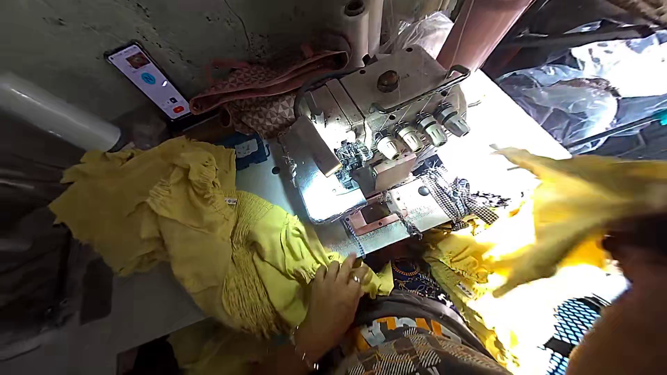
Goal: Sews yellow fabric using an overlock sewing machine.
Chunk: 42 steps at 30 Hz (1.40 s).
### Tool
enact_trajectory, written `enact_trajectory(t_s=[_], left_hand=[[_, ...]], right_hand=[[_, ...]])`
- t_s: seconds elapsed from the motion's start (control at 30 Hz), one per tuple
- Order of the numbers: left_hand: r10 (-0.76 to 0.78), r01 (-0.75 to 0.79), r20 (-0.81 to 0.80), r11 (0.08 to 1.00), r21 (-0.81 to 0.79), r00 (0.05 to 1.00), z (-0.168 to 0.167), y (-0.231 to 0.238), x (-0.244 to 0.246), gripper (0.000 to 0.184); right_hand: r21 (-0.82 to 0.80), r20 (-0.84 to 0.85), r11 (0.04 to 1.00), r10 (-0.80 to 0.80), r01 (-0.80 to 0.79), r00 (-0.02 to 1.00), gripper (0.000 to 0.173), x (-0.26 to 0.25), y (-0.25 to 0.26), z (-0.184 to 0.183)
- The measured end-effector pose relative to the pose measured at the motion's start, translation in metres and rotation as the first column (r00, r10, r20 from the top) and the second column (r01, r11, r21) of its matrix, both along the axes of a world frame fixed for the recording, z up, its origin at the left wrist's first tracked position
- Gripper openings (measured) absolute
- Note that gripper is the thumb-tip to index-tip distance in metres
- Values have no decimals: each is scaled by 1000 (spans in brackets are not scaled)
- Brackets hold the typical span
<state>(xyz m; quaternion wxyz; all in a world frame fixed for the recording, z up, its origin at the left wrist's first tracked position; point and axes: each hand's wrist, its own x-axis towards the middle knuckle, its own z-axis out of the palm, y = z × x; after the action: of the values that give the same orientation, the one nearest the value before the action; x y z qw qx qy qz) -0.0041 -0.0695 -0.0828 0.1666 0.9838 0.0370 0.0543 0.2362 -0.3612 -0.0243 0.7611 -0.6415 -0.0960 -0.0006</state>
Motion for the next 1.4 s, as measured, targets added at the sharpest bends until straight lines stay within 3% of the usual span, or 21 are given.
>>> enact_trajectory(t_s=[0.03,0.13,0.23,0.33,0.47,0.6,0.77,0.87,0.93,1.0,1.03,1.1,1.17,1.23,1.3,1.4], left_hand=[[42,-42,14,999,18,999,-8,1,7,36],[162,-162,-16,987,10,987,-7,22,20,41],[166,-169,-178,986,-3,970,2,33,12,34],[154,-153,-244,988,22,958,6,44,-3,18],[70,-70,19,998,-1,997,13,58,-16,9],[30,-18,330,999,-39,944,47,61,-21,16],[-16,132,541,975,-176,841,64,66,-21,2],[2,184,547,941,-285,837,65,64,-23,3],[16,170,547,943,-287,837,61,65,-21,4],[26,140,546,956,-259,837,53,67,-16,4],[31,123,544,962,-244,838,49,68,-14,4],[35,83,527,976,-199,849,43,70,-11,5],[48,16,464,991,-132,885,43,71,-11,13],[52,-33,349,998,-60,936,47,70,-8,16],[24,-5,292,998,-66,956,51,67,2,21],[-82,169,305,948,-269,949,60,57,23,47]], right_hand=[[-89,32,995,46,-43,998,14,-10,30,9],[-153,147,949,298,-276,943,16,-28,71,-6],[-163,45,889,439,-427,897,28,-38,77,-26],[-167,-52,845,507,-508,860,29,-46,84,-30],[-241,3,792,579,-561,816,22,-51,101,-30],[-337,70,708,676,-620,734,23,-54,127,-38],[-402,-111,505,801,-764,588,36,-48,160,-53],[-248,-318,288,878,-925,358,44,-45,171,-53],[37,-399,143,910,-989,117,54,-51,170,-56],[303,-453,66,888,-951,-83,36,-59,167,-55],[365,-445,66,888,-929,-112,26,-61,166,-54],[341,-417,116,908,-933,-39,14,-60,162,-47],[172,-341,244,923,-954,175,9,-57,156,-39],[-67,-154,375,912,-925,381,14,-56,151,-33],[-219,20,447,891,-867,454,21,-57,148,-25],[-324,142,503,863,-802,484,26,-60,150,-15]])
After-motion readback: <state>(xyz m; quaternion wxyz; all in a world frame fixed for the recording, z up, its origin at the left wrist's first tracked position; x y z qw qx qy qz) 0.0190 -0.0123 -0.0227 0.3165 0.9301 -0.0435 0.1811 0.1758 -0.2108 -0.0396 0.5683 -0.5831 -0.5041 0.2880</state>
